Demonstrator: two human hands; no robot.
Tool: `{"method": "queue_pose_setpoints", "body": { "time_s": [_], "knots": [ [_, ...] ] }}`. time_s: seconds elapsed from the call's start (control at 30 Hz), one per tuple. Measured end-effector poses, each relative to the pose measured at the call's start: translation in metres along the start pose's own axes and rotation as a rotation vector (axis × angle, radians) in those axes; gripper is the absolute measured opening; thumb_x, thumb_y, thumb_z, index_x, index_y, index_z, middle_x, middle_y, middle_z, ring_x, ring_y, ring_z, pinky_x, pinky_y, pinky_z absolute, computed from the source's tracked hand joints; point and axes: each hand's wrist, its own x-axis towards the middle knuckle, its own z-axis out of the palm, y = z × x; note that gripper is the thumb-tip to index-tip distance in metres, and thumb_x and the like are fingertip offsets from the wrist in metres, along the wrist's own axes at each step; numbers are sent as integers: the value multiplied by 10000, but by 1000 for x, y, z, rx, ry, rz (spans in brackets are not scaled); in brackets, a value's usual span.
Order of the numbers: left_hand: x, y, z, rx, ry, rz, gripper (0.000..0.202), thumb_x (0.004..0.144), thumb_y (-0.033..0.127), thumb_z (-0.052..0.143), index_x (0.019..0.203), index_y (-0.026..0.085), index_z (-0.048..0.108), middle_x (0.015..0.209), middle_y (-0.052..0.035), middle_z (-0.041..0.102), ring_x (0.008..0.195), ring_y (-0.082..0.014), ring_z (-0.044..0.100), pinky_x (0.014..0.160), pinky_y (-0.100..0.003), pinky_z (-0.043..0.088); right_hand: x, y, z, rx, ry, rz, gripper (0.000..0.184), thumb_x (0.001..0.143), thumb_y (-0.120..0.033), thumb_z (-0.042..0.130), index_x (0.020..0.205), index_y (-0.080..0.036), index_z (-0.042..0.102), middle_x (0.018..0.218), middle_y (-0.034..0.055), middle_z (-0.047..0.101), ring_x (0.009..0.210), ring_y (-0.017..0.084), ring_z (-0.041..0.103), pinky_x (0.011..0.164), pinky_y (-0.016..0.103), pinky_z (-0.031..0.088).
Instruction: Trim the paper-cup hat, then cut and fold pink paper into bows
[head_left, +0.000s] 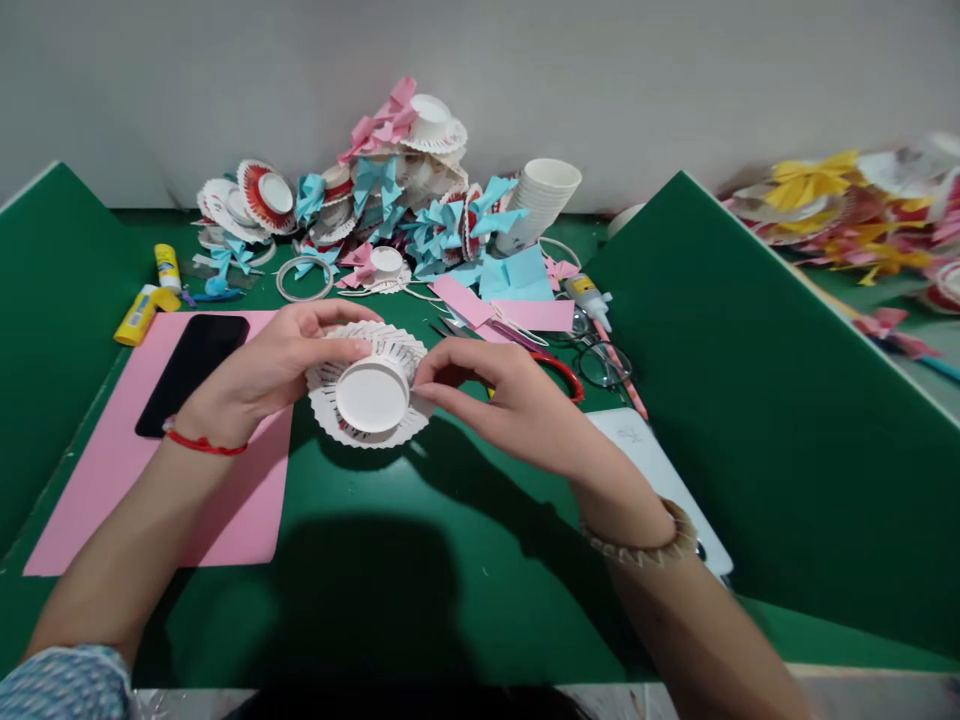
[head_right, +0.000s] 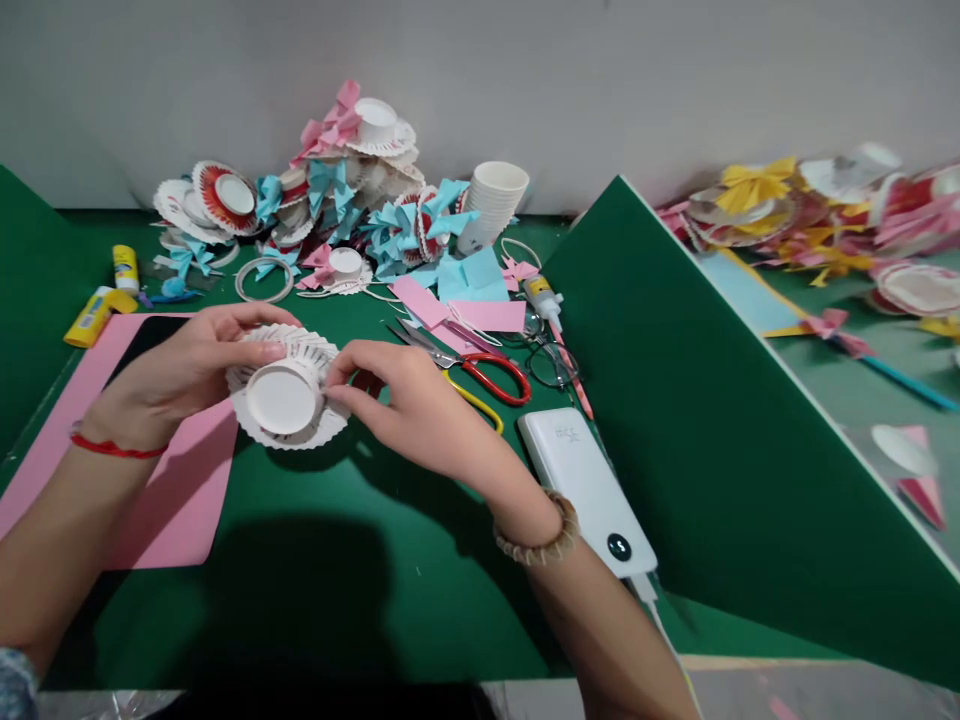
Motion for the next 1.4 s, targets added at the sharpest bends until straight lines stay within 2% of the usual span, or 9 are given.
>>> {"method": "queue_pose_setpoints", "body": {
  "time_s": [0.17,0.33,0.6,0.9,1.13,1.4],
  "knots": [
    [-15,11,-2,7,93,121,264,547,172,783,792,146,689,701,-16,666,558,-113,593,495,-190,467,-4,-2,7,265,186,29,57,807,-222,603,785,-179,574,755,2,623,665,98,586,613,231,496],
    [-24,17,4,-74,202,176,229,585,132,735,808,148,687,710,-8,661,551,-99,581,477,-171,458,-8,0,13,483,224,110,148,762,-272,666,851,-188,583,732,-10,645,643,89,632,621,225,545],
    [-32,16,12,-108,265,250,198,645,131,704,838,161,673,787,-11,651,628,-102,594,517,-165,469,-6,-2,15,558,390,106,52,761,-221,661,740,-178,644,647,-27,655,581,70,635,586,190,550],
    [-33,12,17,-71,262,266,219,666,166,721,877,157,665,776,-16,634,647,-111,587,531,-176,465,-4,7,16,693,365,236,123,707,-291,716,698,-182,661,620,-28,645,559,68,616,568,190,533],
    [-32,11,16,-73,231,270,195,659,157,722,848,156,678,782,-21,648,657,-109,597,535,-166,472,-4,9,14,769,331,273,128,691,-293,734,690,-189,660,624,-29,639,571,65,608,583,189,528],
    [-34,14,16,17,197,242,202,653,227,742,830,140,705,740,-35,678,611,-117,587,513,-174,452,-4,14,12,767,276,312,118,697,-287,728,705,-188,663,641,-30,636,576,61,598,580,184,521]
  ]
}}
